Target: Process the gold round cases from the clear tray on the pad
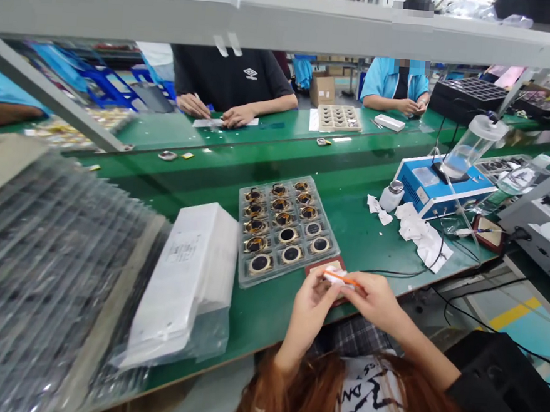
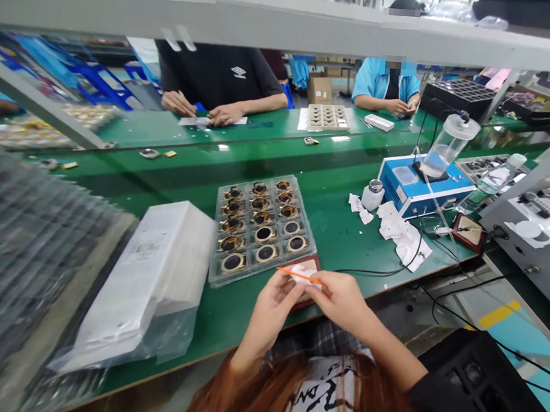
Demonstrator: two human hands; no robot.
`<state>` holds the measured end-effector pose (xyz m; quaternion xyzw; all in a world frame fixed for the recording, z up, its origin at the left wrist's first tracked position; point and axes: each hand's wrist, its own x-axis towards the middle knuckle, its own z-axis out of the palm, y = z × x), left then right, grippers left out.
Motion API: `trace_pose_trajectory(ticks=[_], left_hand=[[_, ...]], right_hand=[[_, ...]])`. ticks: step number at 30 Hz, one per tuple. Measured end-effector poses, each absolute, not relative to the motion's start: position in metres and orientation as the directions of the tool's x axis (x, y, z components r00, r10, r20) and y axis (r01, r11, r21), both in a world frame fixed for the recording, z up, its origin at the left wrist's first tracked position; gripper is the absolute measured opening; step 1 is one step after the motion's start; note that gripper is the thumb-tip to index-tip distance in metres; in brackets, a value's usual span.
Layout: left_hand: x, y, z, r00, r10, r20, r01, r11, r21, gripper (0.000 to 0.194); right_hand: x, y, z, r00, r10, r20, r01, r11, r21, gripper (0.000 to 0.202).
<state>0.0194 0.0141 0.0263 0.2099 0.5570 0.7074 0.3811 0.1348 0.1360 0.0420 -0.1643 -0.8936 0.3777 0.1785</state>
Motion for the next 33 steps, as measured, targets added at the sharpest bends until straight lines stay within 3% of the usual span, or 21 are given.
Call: trace_pose_trajectory(ticks=[3, 8, 16, 24, 30, 33], left_hand=[[0.015, 0.007, 0.030, -0.670, 0.727, -0.150, -0.308, -0.089, 0.947, 0.044], [0.005, -0.008, 0.041, -0.800, 0.594, -0.091, -0.282, -0.238, 0.929, 0.041], [0.011, -0.018, 0.046, -0.763, 0.645, -0.034, -0.207, -0.195, 0.959, 0.041], [0.000, -0.035, 0.047, -0.501, 0.864, 0.057, -0.170, -0.162, 0.972, 0.037], [-0.006, -0.051, 0.059, -0.259, 0.953, 0.159, 0.124, -0.131, 0.984, 0.034], [-0.005, -0.056, 0.064, -0.219, 0.950, 0.224, 0.236, -0.172, 0.957, 0.030]], right_hand=[[0.145, 0.123, 0.043, -0.903, 0.366, 0.225, 0.051, 0.612, -0.789, 0.036], [0.160, 0.130, 0.045, -0.897, 0.361, 0.254, 0.097, 0.723, -0.684, 0.034], [0.162, 0.126, 0.050, -0.929, 0.258, 0.266, 0.073, 0.832, -0.550, 0.035], [0.168, 0.126, 0.062, -0.948, 0.076, 0.308, -0.087, 0.872, -0.482, 0.035], [0.172, 0.133, 0.070, -0.954, -0.080, 0.288, -0.182, 0.920, -0.348, 0.036], [0.173, 0.134, 0.076, -0.941, -0.112, 0.319, -0.212, 0.930, -0.300, 0.035]])
